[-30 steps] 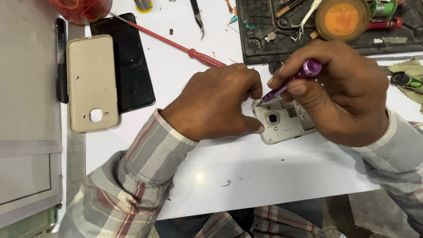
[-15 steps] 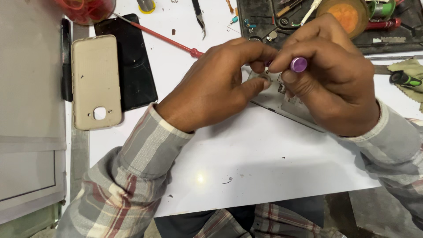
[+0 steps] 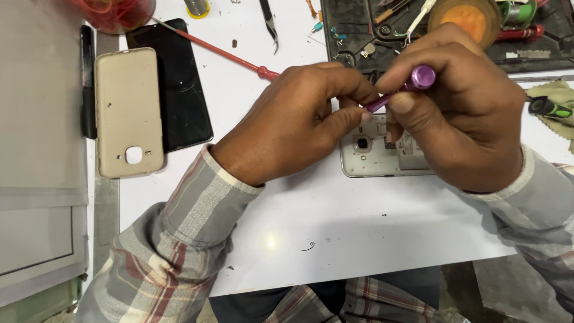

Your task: The person uses a small purple screwdriver to unscrew components inside the back of a smartphone, then uses a larger screwdriver to pry along the edge of the phone and separates the screen assembly from the frame. They continue unscrewing and prying at the internal frame while holding the phone parts on the workbench.

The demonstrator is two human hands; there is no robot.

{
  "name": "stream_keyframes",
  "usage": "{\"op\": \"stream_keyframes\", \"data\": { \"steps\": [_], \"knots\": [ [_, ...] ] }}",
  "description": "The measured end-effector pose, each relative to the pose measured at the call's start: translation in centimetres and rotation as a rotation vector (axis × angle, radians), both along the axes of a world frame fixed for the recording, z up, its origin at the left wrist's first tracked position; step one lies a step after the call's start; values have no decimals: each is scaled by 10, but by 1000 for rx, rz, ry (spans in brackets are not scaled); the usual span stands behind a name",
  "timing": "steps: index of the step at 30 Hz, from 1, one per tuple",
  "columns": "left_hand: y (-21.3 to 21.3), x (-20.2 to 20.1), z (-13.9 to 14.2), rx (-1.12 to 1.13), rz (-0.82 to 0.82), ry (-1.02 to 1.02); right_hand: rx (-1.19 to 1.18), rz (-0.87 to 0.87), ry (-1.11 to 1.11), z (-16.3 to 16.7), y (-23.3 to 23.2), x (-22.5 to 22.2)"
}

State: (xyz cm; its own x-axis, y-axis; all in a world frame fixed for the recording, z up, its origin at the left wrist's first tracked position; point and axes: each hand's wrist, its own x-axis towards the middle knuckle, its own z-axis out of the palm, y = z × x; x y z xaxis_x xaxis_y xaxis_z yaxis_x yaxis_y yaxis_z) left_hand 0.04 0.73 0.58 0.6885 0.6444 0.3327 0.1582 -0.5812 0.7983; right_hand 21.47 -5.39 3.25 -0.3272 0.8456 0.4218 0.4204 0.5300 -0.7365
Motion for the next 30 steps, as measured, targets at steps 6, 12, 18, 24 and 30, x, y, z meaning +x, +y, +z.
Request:
{"op": "stream_keyframes", "data": {
  "steps": [6, 12, 18, 24, 30],
  "knots": [
    [-2, 6, -7, 41, -23, -180, 21, -33, -61, 2, 4, -2],
    [-4, 10, -12, 7, 61, -254, -41, -12, 155, -8, 5, -3],
    [-4, 15, -12, 21, 172, -143, -99, -41, 326, -22, 16, 0],
    [-6, 13, -8, 98, 206, -181, -40, -12, 198, -15, 12, -5],
    [-2, 9, -11, -41, 130, -150, -47, -21, 84, -7, 10, -4]
  ]
}}
